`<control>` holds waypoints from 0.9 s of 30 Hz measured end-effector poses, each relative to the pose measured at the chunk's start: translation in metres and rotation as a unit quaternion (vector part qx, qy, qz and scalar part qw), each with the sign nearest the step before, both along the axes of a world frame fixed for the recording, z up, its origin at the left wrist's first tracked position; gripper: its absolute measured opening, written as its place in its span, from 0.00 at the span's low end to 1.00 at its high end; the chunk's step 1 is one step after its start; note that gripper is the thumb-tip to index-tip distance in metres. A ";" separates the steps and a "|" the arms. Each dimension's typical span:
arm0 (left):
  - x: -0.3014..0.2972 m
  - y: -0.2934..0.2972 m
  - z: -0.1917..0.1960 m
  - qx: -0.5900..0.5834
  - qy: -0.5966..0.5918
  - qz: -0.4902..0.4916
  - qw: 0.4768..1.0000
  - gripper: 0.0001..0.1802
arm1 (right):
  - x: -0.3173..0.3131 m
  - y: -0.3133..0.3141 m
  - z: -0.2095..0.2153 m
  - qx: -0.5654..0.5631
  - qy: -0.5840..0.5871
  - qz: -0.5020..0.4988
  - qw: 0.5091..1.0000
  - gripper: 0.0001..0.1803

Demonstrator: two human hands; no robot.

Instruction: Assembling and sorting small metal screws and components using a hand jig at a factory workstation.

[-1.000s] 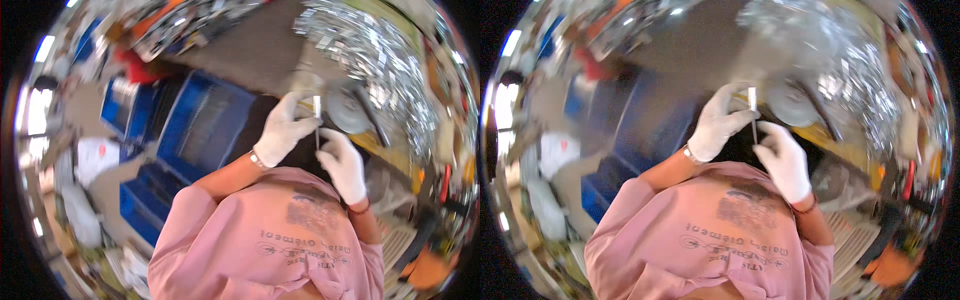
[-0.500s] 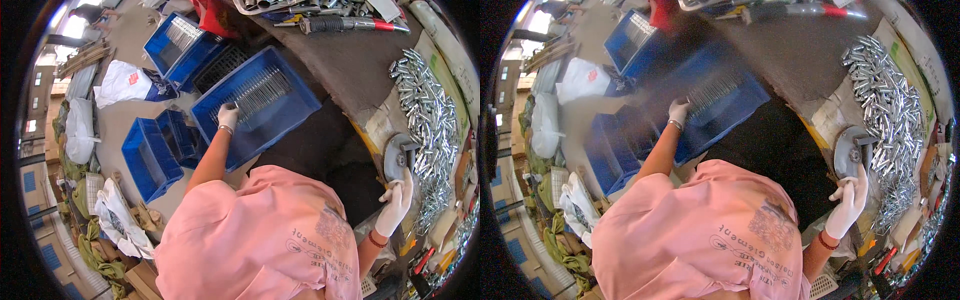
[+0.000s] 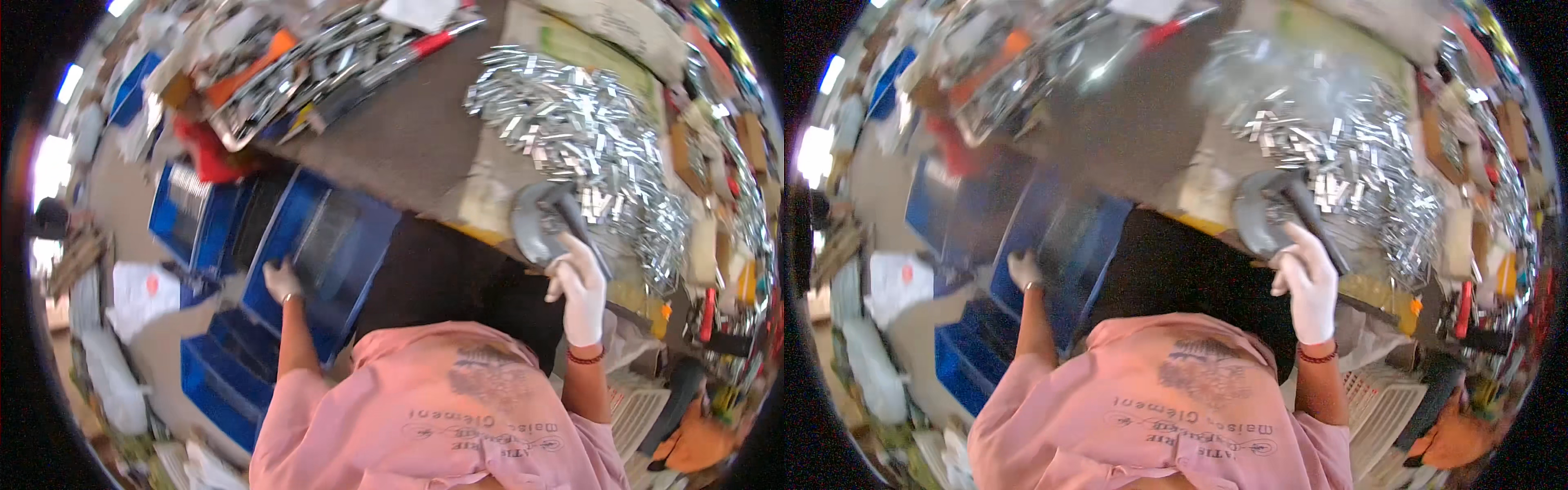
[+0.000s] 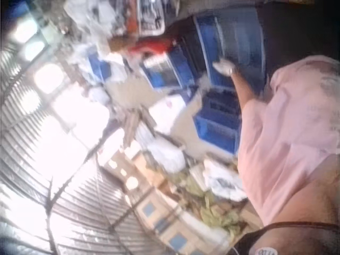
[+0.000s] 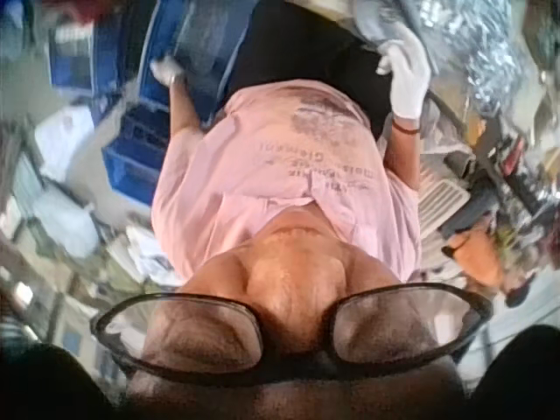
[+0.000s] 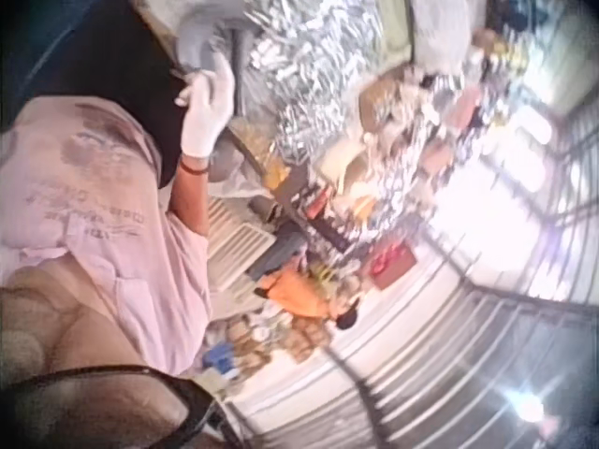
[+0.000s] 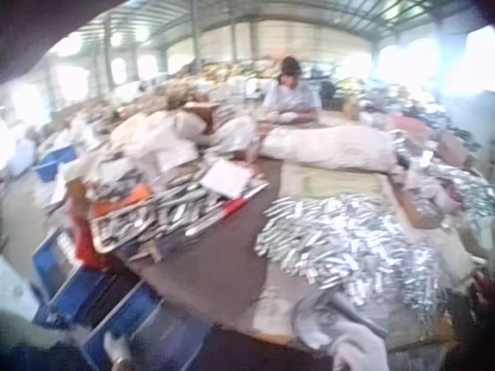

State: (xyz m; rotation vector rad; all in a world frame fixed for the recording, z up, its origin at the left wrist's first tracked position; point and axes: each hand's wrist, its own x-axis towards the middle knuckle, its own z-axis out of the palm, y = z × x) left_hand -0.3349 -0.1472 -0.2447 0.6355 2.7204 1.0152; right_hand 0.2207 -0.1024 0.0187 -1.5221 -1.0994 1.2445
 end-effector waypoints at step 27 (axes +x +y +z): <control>0.408 0.282 0.261 0.186 0.198 -0.743 0.612 0.38 | 0.004 -0.007 -0.010 0.047 0.007 0.066 0.997 0.19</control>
